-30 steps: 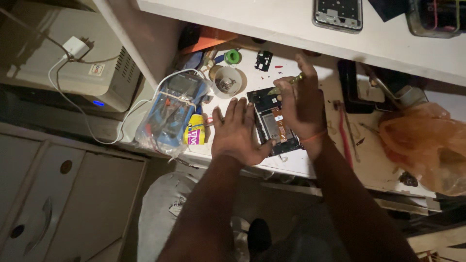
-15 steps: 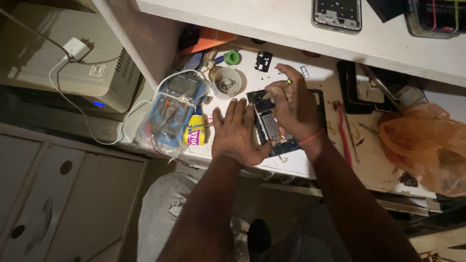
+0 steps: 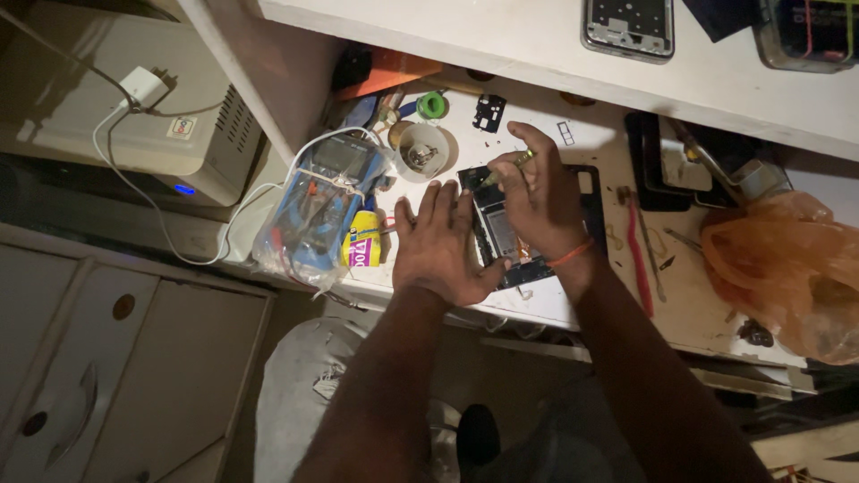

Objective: The person uses a small screwdriver to remove screws from the back of a disassembled smartphone on a workbench. They place the removed screws into a small container and continue unscrewing additional fasteners from the device's frame.

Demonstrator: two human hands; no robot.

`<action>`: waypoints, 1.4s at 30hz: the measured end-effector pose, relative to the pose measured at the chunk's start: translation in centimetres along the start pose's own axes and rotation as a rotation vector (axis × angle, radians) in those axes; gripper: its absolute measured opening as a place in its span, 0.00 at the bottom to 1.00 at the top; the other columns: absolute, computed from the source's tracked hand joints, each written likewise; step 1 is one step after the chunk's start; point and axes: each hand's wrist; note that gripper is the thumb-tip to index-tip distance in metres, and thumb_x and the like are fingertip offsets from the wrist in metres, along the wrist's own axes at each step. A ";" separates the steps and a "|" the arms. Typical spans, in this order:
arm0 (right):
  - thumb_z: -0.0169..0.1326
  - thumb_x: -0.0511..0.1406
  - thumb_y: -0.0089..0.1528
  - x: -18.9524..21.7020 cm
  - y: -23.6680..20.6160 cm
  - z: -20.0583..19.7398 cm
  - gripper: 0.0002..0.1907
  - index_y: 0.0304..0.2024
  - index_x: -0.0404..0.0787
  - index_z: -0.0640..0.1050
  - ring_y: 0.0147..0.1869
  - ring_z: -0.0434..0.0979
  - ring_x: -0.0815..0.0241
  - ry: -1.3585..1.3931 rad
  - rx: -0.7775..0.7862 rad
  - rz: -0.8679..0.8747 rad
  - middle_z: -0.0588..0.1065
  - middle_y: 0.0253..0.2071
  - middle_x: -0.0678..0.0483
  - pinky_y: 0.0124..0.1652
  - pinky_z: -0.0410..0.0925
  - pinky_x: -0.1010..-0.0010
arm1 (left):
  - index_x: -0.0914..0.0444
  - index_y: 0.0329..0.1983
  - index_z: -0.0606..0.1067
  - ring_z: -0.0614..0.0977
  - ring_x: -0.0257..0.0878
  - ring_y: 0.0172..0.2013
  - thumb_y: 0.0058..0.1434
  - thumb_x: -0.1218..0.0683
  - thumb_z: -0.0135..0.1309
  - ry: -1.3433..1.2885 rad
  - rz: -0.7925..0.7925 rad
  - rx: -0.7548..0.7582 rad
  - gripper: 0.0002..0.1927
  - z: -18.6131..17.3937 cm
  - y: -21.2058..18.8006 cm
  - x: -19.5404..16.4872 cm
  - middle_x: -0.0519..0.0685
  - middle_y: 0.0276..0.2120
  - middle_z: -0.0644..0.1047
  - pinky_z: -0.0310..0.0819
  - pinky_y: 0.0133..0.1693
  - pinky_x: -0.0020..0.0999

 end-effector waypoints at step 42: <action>0.50 0.36 0.72 2.6 3.8 -1.4 0.17 0.62 0.38 0.75 0.41 0.87 0.57 -0.096 0.365 -0.203 0.82 0.40 0.46 0.37 0.78 0.69 | 0.64 0.75 0.51 0.44 0.51 0.75 0.51 0.27 0.52 0.026 -0.013 0.027 0.58 0.2 0.2 0.1 0.59 0.75 0.48 0.28 0.69 0.63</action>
Point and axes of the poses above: each hand's wrist, its own y-axis towards the middle knuckle, its own z-axis out of the palm, x = y × z
